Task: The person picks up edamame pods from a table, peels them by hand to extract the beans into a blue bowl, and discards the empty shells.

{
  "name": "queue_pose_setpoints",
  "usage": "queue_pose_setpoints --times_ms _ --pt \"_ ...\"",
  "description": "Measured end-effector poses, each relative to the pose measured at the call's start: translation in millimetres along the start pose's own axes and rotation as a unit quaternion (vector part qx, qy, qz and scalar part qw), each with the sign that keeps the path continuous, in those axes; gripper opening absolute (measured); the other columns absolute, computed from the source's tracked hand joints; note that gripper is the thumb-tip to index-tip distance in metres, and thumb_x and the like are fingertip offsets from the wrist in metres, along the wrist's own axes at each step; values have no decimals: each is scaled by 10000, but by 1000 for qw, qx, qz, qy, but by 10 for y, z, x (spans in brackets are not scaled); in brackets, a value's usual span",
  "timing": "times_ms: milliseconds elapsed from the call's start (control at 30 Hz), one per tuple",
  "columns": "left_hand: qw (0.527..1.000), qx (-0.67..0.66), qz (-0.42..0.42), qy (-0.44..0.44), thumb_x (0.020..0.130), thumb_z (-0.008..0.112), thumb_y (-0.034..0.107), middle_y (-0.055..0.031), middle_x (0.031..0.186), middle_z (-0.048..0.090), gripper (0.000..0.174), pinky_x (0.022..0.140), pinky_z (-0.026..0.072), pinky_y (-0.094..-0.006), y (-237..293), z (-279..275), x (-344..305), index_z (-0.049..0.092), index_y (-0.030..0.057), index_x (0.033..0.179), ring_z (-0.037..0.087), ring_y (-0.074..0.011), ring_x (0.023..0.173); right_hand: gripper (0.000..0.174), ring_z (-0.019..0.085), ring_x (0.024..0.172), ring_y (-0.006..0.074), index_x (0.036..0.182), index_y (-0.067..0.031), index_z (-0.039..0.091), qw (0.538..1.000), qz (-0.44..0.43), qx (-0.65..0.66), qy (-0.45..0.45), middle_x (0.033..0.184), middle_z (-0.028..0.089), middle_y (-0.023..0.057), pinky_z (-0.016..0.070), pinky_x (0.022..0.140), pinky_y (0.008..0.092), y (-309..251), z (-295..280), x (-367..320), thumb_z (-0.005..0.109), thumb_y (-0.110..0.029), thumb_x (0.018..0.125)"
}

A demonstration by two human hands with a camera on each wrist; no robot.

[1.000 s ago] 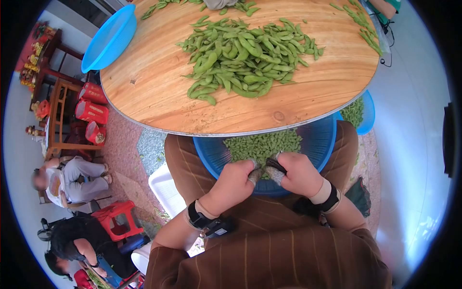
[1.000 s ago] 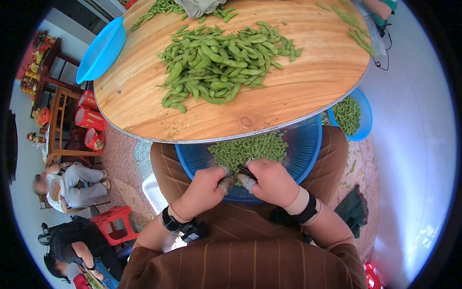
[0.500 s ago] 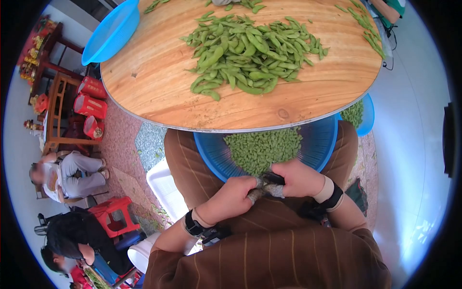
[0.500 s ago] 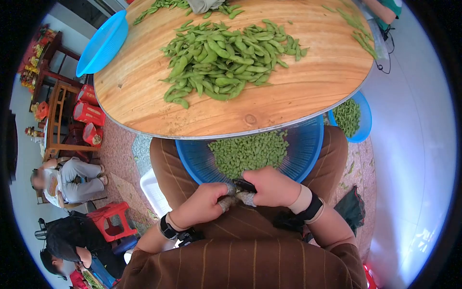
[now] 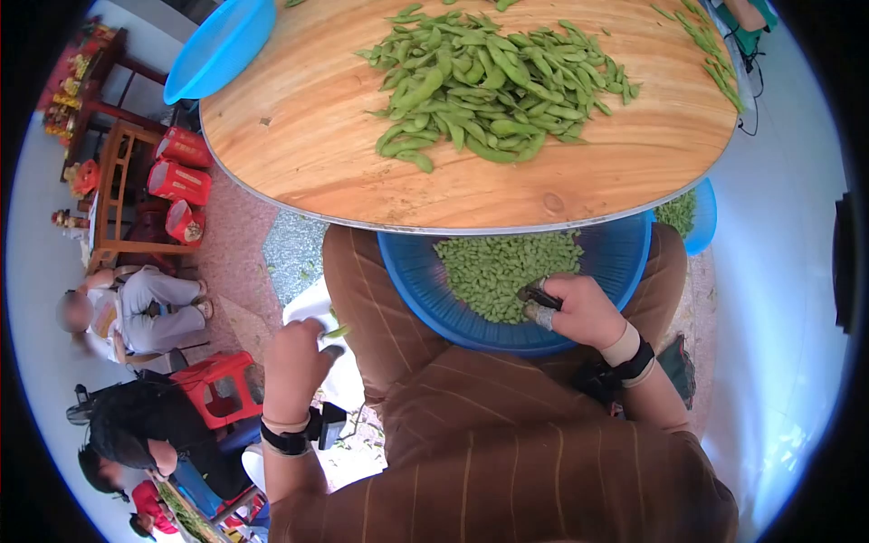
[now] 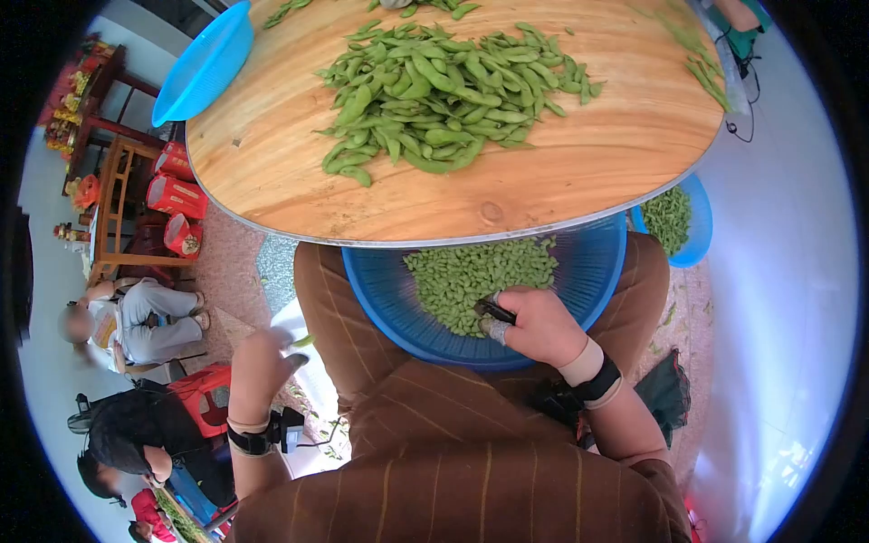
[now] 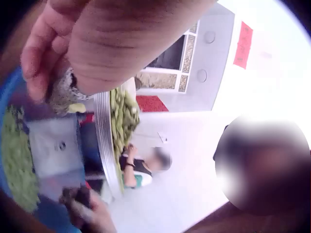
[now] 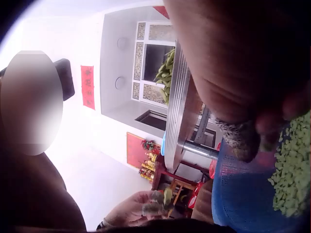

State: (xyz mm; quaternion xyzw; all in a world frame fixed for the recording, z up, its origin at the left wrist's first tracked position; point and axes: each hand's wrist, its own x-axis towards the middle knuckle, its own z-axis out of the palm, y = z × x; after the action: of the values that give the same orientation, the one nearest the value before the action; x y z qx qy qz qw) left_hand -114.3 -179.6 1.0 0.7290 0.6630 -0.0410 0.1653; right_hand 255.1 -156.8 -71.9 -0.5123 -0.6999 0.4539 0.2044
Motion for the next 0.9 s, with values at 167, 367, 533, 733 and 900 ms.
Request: queue_pose_setpoints --times_ms 167,367,533,733,900 --pt "976 118 -63 171 738 738 242 -137 723 596 234 600 480 -421 251 -157 209 614 45 765 614 -343 697 266 539 659 400 749 11 543 1000 9 -18 24 710 547 212 438 578 410 1 58 41 677 -216 787" --pt "941 -125 143 281 759 661 55 -131 770 584 101 616 475 -405 1065 -472 873 629 38 854 585 -334 696 261 534 649 417 743 14 538 998 15 -39 41 690 539 222 439 572 422 -99 24 -51 672 -205 794" --pt "928 4 256 272 674 623 -35 -138 965 575 263 714 485 -388 1089 -420 1294 635 9 933 578 -315 862 266 533 654 429 745 15 536 997 46 -42 50 690 532 234 437 560 419 -59 10 -135 664 -208 810" --pt "890 -92 301 331 684 656 -33 -136 968 601 235 746 500 -378 1141 -379 1132 642 22 912 596 -316 880 259 549 562 343 789 1 554 997 31 16 65 648 556 179 438 526 369 -34 32 -65 654 -230 847" --pt "892 -159 352 235 712 710 22 -113 858 631 262 664 510 -366 1370 -81 771 628 36 960 619 -304 762 179 505 547 31 905 -45 593 947 84 310 25 640 554 -12 396 476 210 -386 -98 22 644 -216 887"
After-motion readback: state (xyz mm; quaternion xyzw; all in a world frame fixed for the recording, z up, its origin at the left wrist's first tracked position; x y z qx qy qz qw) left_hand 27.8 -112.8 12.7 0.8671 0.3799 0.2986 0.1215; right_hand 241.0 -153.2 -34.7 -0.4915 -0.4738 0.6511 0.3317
